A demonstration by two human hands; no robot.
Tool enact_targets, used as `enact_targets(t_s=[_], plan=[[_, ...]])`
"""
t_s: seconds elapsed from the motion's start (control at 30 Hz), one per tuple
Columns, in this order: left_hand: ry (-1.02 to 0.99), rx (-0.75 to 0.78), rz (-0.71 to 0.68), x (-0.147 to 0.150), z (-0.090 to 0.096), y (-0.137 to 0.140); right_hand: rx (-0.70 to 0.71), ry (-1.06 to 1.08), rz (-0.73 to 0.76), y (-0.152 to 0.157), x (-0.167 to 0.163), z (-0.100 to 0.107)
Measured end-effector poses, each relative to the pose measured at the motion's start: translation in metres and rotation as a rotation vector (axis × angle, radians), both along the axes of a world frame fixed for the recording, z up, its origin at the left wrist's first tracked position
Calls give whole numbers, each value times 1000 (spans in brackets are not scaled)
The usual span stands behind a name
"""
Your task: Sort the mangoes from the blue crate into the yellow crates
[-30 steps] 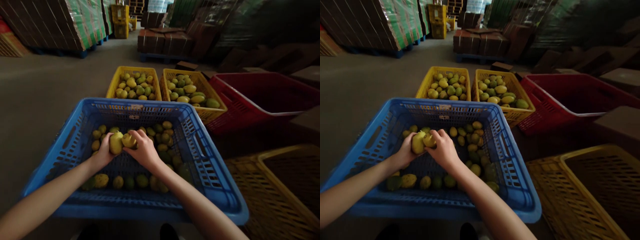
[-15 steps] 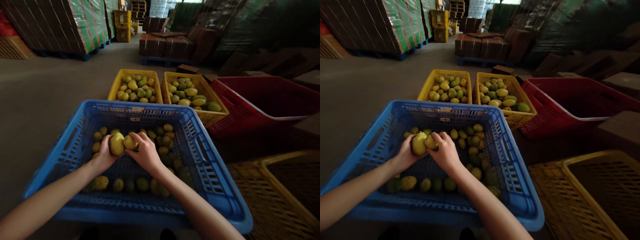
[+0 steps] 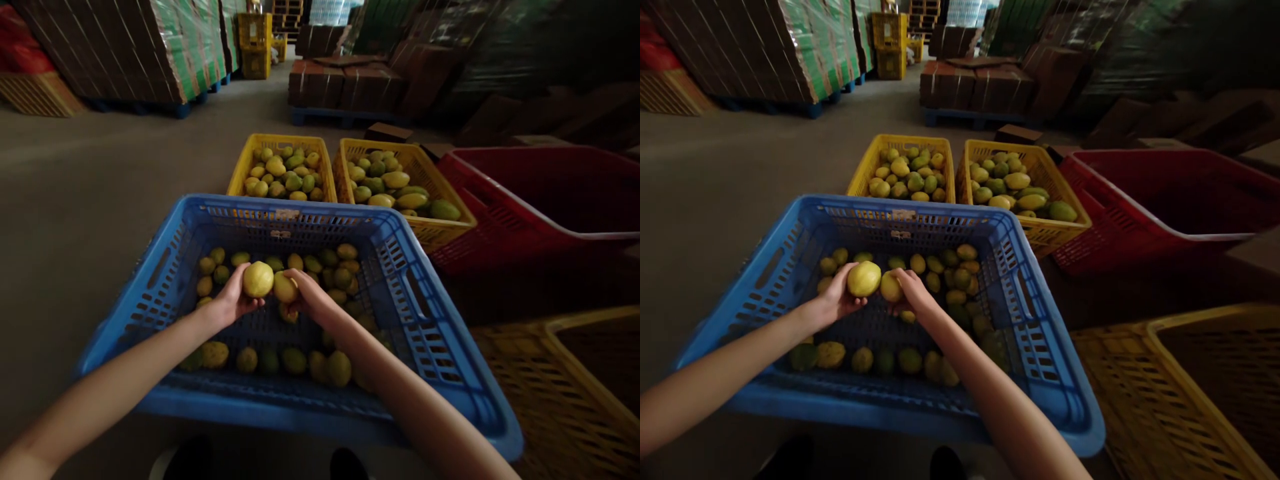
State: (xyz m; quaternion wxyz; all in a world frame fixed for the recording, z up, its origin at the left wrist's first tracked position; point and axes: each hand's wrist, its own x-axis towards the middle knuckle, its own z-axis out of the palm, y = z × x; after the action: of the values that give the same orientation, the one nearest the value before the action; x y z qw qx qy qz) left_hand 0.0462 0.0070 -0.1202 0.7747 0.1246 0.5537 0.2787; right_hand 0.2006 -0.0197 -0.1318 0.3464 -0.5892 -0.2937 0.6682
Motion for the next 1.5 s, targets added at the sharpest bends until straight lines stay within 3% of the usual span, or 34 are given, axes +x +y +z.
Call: enact_targets(t_s=[0.1, 0.17, 0.47, 0.63, 0.83, 0.93, 1.07, 1.2, 1.37, 1.43, 1.5], plan=[[-6, 27, -71, -3, -2, 3, -183, 153, 61, 0, -3, 4], [-1, 39, -102, -3, -2, 4, -216, 159, 64, 0, -5, 5], [17, -10, -56, -6, -10, 6, -113, 16, -11, -5, -12, -4], [71, 29, -90, -3, -11, 3, -83, -23, -36, -7, -11, -2], [69, 131, -34, -1, -3, 3, 13, -90, -53, -8, -12, -9], [62, 313, -111, -4, 5, 5, 213, -281, -119, -7, -7, -13], [225, 831, -208, -10, 18, 7, 687, -610, -200, -4, 6, -6], [463, 1297, -279, -16, 20, 9, 1034, -698, -191, -5, 11, 6], [682, 1738, -367, -23, 14, 13, 1278, -841, -226, -8, 8, 9], [720, 1806, -371, -25, 14, 13, 1314, -875, -224, -9, 8, 8], [706, 1777, -357, -25, 14, 13, 1293, -853, -221, -9, 8, 7]])
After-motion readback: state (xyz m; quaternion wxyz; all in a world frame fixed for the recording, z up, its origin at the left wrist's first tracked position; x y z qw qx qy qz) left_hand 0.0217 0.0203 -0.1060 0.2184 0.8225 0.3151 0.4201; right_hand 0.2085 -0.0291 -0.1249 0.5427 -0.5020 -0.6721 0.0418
